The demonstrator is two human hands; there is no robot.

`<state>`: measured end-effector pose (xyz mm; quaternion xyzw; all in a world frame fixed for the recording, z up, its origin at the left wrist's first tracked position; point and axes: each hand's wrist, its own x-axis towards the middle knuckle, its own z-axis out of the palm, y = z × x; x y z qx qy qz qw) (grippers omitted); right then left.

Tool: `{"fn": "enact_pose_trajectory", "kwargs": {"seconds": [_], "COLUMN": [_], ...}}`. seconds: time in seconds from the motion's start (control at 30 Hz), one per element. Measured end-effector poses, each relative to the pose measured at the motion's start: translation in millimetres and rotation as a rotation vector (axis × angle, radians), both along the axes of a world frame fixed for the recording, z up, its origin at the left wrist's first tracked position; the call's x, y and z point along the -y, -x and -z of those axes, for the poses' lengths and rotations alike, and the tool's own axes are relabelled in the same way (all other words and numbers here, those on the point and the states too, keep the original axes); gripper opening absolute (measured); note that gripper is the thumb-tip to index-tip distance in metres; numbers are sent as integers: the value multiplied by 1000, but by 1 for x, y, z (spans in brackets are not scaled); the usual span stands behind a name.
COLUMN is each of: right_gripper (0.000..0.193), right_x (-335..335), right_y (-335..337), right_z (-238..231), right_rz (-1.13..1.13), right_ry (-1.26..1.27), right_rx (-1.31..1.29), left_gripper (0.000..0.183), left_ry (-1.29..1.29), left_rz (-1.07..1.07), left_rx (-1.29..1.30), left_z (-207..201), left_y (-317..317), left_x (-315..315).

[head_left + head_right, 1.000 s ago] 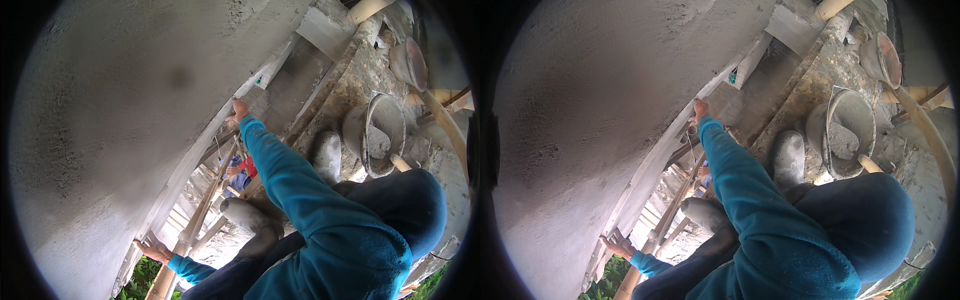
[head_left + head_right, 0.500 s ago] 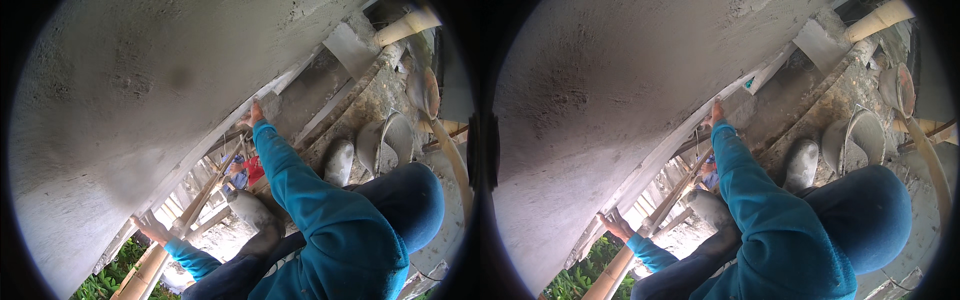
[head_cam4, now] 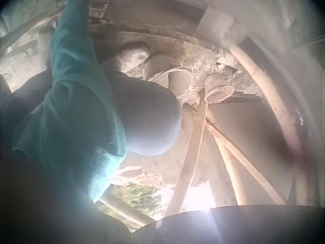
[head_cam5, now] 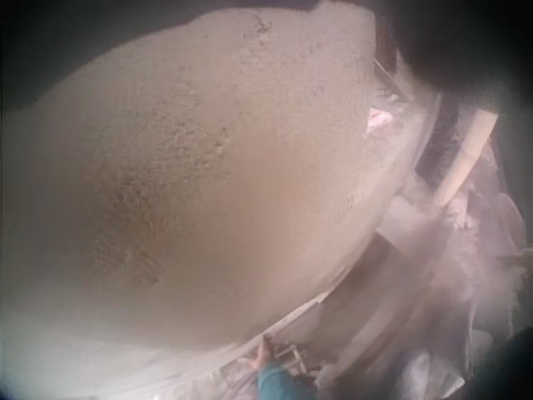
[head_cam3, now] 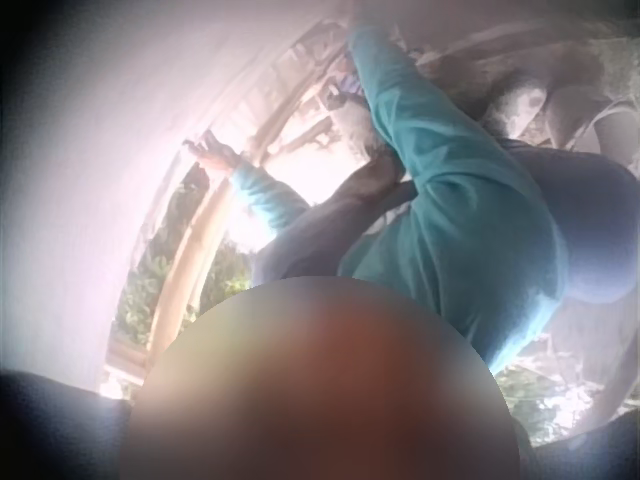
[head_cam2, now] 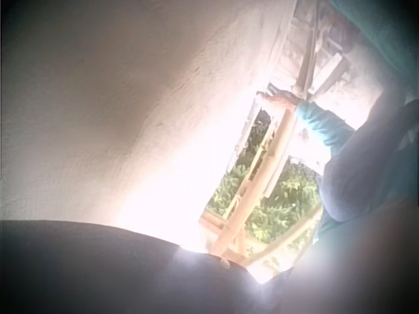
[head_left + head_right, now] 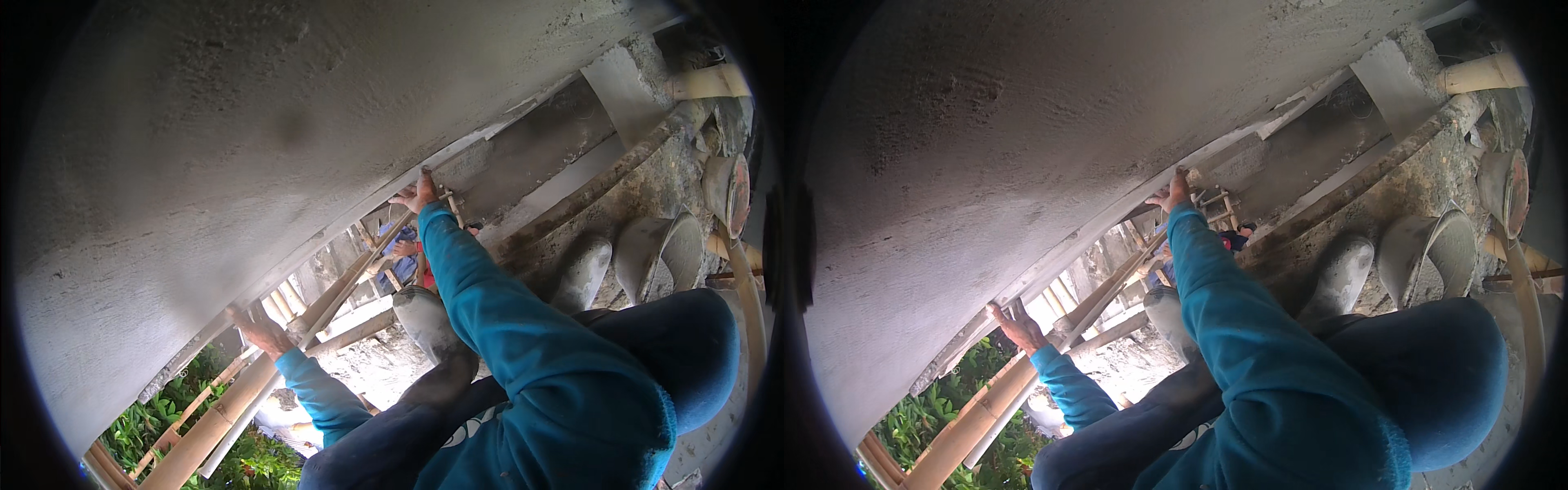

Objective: The person smooths a freshly plastered wall using a long straightedge, then scoops mortar from a bucket with a trowel and applies it to the wall surface. The person repeats the smoothing and application steps on the same wall area.

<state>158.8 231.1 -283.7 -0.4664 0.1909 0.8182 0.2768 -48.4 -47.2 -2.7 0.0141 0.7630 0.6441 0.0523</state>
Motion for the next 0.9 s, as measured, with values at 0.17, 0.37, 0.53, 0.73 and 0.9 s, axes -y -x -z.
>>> {"fn": "enact_pose_trajectory", "kwargs": {"seconds": [0.17, 0.37, 0.53, 0.73, 0.9], "right_gripper": [81, 79, 70, 70, 69], "right_x": [7, 17, -3, -10, -13], "right_y": [-1, 15, -10, -17, -21], "right_z": [23, 13, 20, -42, -66], "right_rz": [15, 60, 61, 84, 119], "right_ry": [-38, -115, -110, -234, -304], "right_rx": [-39, 131, 174, 222, 257], "left_gripper": [77, 79, 83, 79, 65], "left_ry": [124, -17, -167, -74, -56], "left_rz": [-16, -20, -39, -80, -53], "left_rx": [-7, 19, 100, 48, 0], "left_z": [0, -5, -4, -24, -35], "left_y": [-9, -3, -4, -15, -18], "left_x": [-9, 4, -5, -14, -17]}}
